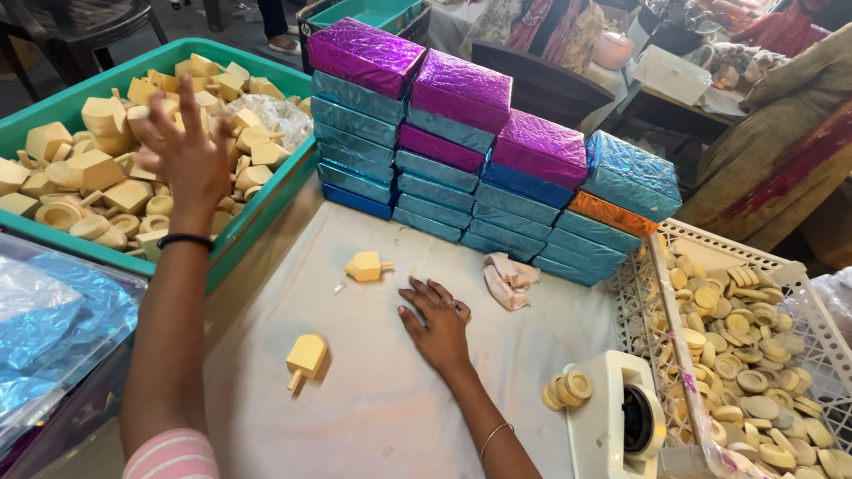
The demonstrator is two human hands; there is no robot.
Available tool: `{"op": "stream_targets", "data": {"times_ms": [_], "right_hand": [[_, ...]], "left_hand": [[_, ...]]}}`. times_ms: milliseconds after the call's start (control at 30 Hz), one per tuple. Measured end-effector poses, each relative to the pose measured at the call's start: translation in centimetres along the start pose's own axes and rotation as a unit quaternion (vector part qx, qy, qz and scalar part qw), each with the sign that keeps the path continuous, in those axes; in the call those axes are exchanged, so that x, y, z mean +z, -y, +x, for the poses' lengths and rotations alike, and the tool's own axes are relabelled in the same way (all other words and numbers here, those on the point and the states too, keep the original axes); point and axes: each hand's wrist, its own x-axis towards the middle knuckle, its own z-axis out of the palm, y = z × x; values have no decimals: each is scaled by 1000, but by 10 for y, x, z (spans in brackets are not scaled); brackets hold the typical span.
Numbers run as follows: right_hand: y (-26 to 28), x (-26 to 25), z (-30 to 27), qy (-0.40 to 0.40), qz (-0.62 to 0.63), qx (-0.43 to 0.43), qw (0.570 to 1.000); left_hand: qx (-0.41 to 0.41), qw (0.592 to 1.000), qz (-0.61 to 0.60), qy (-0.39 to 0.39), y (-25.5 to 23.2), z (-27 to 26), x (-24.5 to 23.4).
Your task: The person wraps a small rectangular box in shiny purple foil paper, folding the edges and securing them with tape. They then place the wrapped box on a stack of other wrapped gifts. Finally, the person picks up a small wooden object and wipes it with a cloth.
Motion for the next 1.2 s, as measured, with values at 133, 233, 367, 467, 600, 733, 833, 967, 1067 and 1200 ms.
{"op": "stream_targets", "data": {"times_ms": [133, 233, 367, 467, 600, 733, 833, 967, 1067, 1200], "right_hand": [[-5, 1, 0, -7, -10, -3, 1000], [-5, 1, -2, -6, -4, -7, 1000], [-4, 3, -1, -6, -7, -16, 1000], [0, 0, -2, 2, -11, -7, 1000], [0, 0, -2, 2, -3, 2, 1000], [0, -1, -1, -1, -8, 1, 1000], [0, -2, -1, 4, -7, 2, 1000], [0, -1, -3, 1, -5, -9, 1000], [0, 0, -2, -7, -5, -13, 1000], [-3, 1, -2, -15, -9, -18, 1000]], "left_hand": [[48, 989, 134, -41, 73, 17, 51], [-58, 975, 214, -34, 115, 28, 72], [-60, 974, 218, -4, 102, 27, 57], [-38, 969, 243, 10, 132, 44, 87], [-2, 951, 307, -29, 139, 53, 98], [-10, 948, 317, -6, 122, 43, 76], [-109, 979, 165, -46, 116, 46, 78], [-171, 908, 377, -62, 135, 62, 95], [-214, 891, 400, 26, 112, 53, 64], [-257, 893, 370, 22, 91, 40, 38]]}}
